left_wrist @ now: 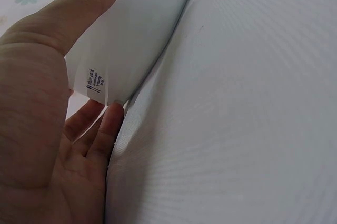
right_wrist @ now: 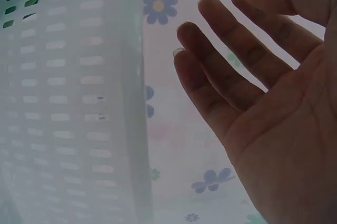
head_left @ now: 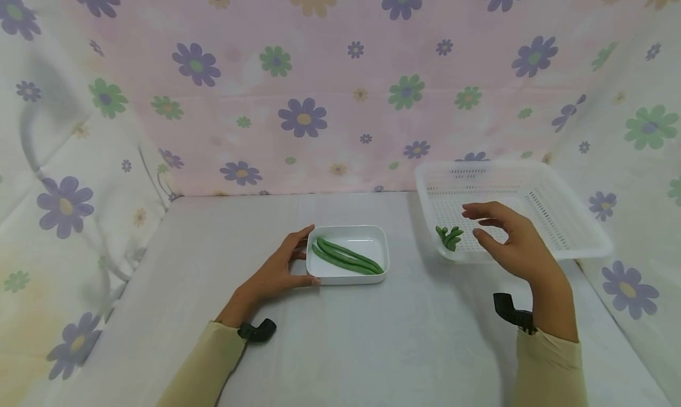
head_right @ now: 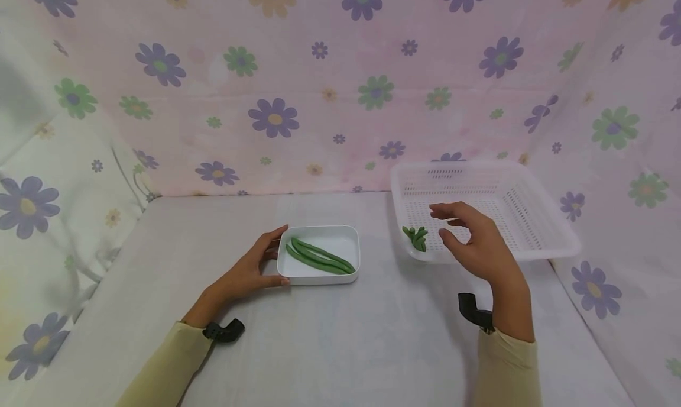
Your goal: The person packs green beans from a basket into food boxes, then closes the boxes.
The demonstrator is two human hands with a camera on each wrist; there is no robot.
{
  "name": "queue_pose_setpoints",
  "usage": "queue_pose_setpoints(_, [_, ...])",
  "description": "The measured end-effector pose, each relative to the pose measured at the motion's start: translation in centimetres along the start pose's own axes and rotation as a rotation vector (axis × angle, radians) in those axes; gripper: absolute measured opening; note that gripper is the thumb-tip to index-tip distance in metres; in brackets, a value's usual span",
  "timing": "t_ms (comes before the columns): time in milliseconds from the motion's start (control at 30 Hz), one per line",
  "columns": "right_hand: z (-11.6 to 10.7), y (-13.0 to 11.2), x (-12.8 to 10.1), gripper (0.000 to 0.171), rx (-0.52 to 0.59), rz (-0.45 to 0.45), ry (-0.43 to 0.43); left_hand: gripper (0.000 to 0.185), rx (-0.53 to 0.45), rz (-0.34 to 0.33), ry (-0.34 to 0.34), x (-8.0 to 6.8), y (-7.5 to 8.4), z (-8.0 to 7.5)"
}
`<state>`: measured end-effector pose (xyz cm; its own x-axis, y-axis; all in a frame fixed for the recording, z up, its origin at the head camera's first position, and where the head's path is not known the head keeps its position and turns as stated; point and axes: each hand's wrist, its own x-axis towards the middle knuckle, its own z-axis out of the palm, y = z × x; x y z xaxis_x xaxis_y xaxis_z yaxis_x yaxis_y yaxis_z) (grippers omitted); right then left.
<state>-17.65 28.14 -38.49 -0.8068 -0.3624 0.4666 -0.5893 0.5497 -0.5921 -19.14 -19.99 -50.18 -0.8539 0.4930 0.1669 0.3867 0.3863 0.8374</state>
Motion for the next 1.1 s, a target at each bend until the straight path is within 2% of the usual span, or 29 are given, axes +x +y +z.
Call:
queue_pose_setpoints(100, [0.3, 0.8, -0.2, 0.043, 0.011, 0.030, -0.072, 0.119, 0.022, -0.004, 0.002, 0.1, -1.2, 0.1])
queue_pose_setpoints(233, [0.8, 1.8, -0.2, 0.036, 0.017, 0.070, -0.167, 0.119, 0.026, -0.006, 0.005, 0.1, -1.6, 0.1])
queue_pose_setpoints(333, [1.1, 2.3, -0.3, 0.031, 0.008, 0.099, -0.201, 0.118, 0.006, -0.001, 0.004, 0.0, -1.0, 0.1])
queue_pose_setpoints(533, [1.5, 2.5, -0.2, 0.023, 0.000, 0.147, -0.217, 0.114, -0.018, -0.001, -0.011, -0.2, 1.6, -0.3])
queue_pose_setpoints(667, [1.6, 2.5, 0.0, 0.020, 0.000, 0.163, -0.212, 0.112, -0.011, 0.006, -0.012, -0.2, 1.9, -0.5])
queue_pose_setpoints(767, [1.7, 2.5, 0.0, 0.021, -0.006, 0.154, -0.202, 0.113, -0.007, 0.009, -0.014, -0.1, 1.6, -0.5])
queue_pose_setpoints(1000, [1.8, 2.5, 0.2, 0.021, -0.020, 0.171, -0.199, 0.120, 0.020, 0.005, -0.008, 0.2, -1.6, 0.0])
queue_pose_setpoints(1100, [1.9, 2.5, 0.2, 0.021, -0.021, 0.169, -0.194, 0.119, 0.026, 0.006, -0.013, 0.2, -1.8, 0.0])
